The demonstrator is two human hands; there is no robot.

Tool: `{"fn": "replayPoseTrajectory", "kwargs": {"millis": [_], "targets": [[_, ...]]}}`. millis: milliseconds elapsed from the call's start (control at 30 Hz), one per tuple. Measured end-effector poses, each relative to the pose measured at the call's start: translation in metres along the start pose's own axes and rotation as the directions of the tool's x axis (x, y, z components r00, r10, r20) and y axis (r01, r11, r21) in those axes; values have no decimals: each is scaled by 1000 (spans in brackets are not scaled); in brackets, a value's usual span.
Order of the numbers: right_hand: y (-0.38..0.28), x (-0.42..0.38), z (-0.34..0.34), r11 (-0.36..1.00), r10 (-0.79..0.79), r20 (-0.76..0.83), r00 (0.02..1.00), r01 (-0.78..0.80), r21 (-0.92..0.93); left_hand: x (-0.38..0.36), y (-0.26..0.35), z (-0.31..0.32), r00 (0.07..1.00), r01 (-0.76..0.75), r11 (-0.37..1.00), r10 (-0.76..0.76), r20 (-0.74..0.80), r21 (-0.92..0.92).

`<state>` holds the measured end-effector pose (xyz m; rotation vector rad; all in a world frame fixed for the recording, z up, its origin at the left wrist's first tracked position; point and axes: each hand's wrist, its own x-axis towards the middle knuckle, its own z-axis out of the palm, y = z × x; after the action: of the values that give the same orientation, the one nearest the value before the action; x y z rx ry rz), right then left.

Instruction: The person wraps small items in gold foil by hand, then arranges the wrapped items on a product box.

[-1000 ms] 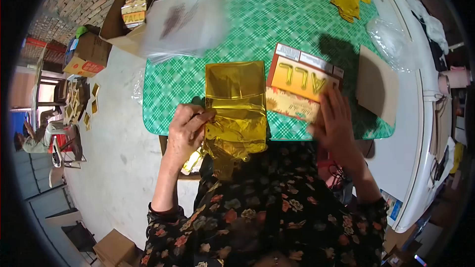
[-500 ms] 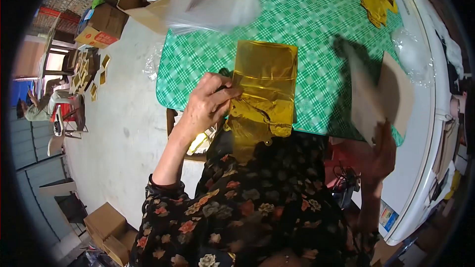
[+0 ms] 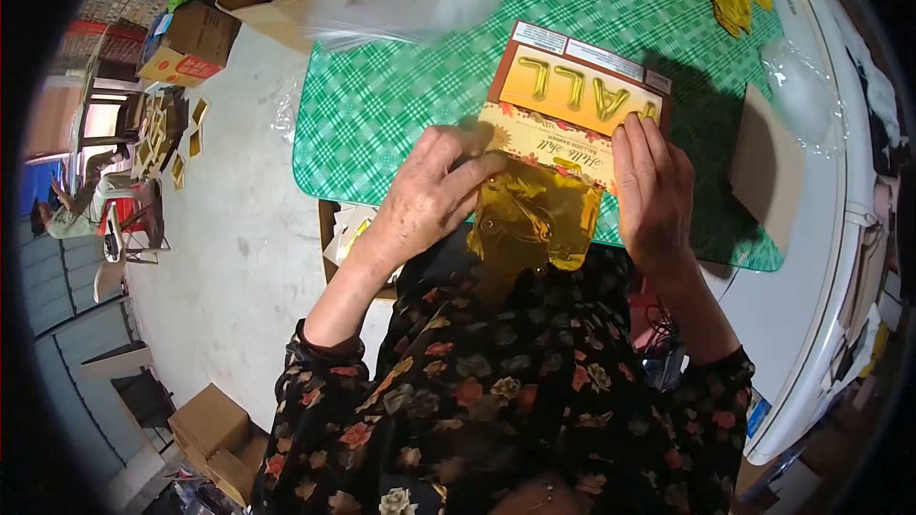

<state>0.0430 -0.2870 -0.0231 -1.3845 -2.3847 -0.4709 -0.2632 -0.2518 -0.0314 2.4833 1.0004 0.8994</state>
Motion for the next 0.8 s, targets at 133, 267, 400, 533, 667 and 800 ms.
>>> {"fn": "replayPoseTrajectory", "kwargs": {"millis": [133, 267, 400, 533, 667, 800], "targets": [[-9, -4, -2, 999, 16, 72, 997, -19, 32, 1, 3, -3, 1000, 19, 1000, -19, 1, 2], [-10, -3, -5, 998, 10, 142, 990, -17, 52, 2, 6, -4, 1000, 6, 999, -7, 23, 48], [-8, -5, -5, 993, 8, 236, 972, -35, 110, 5, 6, -5, 992, -61, 992, 47, 119, 111], [-2, -4, -9, 978, -23, 284, 959, -38, 206, 3, 2, 1, 991, -57, 996, 47, 128, 75], [2, -2, -19, 952, -36, 336, 941, -70, 297, 2, -1, 3, 993, -34, 999, 29, 118, 41], [2, -11, -18, 928, -18, 342, 940, -111, 355, 2, 0, 1, 989, -21, 999, 15, 147, 37]]}}
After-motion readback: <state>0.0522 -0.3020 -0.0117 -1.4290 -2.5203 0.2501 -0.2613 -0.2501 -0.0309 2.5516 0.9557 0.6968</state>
